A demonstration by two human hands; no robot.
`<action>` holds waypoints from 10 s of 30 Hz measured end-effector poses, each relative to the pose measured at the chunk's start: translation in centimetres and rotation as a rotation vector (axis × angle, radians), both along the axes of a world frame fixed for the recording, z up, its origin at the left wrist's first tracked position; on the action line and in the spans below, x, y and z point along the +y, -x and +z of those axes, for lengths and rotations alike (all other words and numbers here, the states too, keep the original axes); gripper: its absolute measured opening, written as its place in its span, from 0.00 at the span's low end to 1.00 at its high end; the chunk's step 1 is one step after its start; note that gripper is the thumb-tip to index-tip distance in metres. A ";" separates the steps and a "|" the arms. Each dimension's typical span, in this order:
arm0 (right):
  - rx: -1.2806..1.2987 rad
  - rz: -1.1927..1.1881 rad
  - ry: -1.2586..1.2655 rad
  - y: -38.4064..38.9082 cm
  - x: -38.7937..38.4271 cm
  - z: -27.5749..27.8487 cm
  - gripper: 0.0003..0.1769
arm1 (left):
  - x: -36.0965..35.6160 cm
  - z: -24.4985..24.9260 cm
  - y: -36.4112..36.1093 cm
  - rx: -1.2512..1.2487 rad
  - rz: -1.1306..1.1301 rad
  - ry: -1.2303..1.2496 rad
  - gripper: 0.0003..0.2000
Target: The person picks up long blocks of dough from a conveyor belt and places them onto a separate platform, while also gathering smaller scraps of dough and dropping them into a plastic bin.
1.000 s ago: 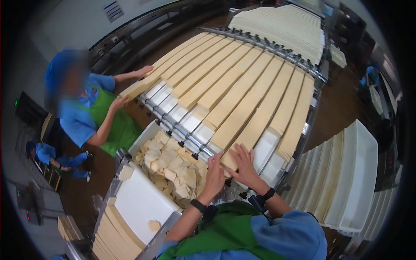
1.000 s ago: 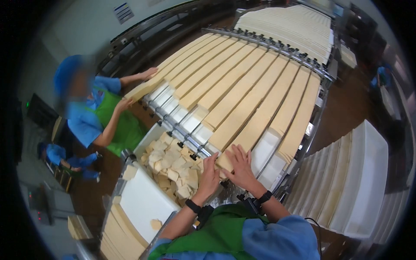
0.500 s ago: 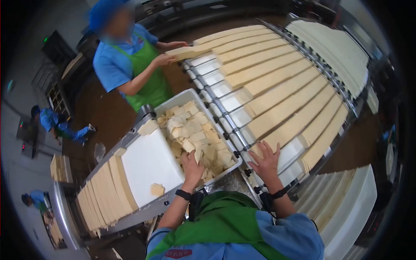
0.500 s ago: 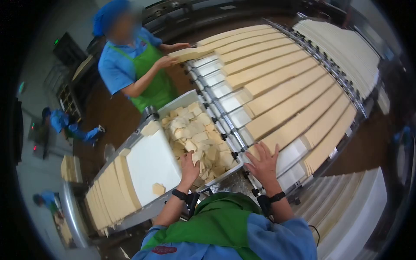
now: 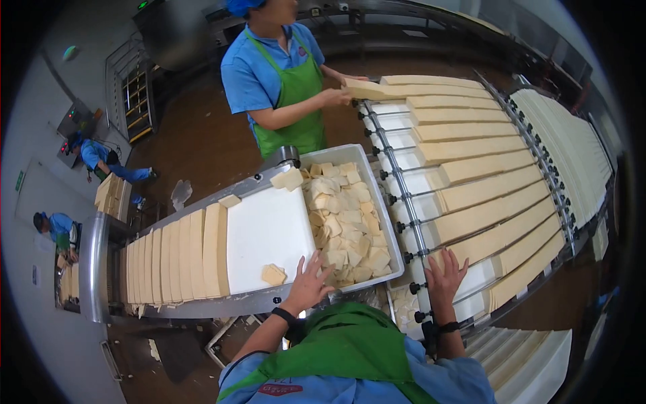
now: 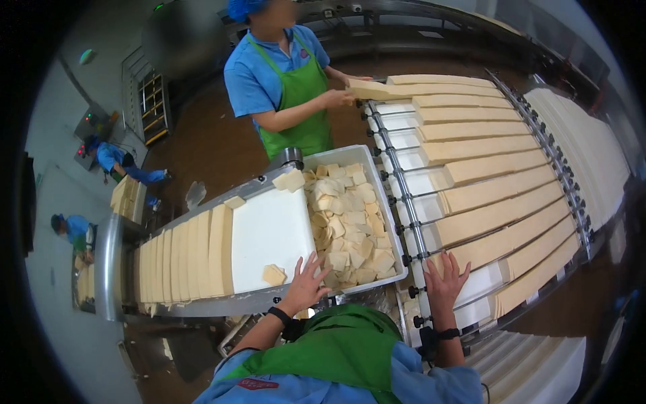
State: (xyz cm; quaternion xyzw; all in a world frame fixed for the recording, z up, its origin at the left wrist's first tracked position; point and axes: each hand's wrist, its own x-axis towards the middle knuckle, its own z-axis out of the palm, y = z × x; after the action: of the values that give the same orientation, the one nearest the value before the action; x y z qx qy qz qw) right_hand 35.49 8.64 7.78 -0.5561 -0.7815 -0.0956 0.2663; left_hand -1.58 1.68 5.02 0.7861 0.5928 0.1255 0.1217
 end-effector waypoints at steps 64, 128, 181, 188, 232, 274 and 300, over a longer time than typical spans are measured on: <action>-0.170 0.066 0.327 13.8 4.3 1.1 0.38 | -11.1 -2.8 13.4 -0.222 1.483 -0.367 0.28; 0.691 -0.674 -0.088 -11.6 0.8 1.8 0.20 | 3.1 11.7 -17.6 -0.429 -0.308 0.146 0.38; 0.128 0.968 0.486 48.9 12.2 -3.5 0.28 | -6.5 -1.8 11.3 -0.375 1.523 -0.110 0.41; -0.127 0.848 0.405 58.3 15.3 -6.4 0.28 | -6.1 -1.5 11.3 -0.433 1.471 -0.021 0.43; 0.703 -0.731 -0.170 -6.5 -5.2 4.9 0.20 | 1.7 12.4 -14.5 -0.367 -0.265 0.150 0.43; 0.363 -0.266 0.663 -6.3 -15.4 5.1 0.47 | 2.2 3.4 -26.1 -0.871 -0.476 0.856 0.43; -0.040 -0.083 0.086 -6.3 -16.2 0.9 0.24 | 7.7 -2.5 -7.9 -0.417 0.317 0.097 0.31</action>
State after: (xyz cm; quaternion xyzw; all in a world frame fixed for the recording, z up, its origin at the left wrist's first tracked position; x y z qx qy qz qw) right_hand 41.81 -7.51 8.69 -0.5969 -0.7663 -0.0841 0.2225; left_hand 6.36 9.42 2.51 0.6338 0.6761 0.2736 0.2575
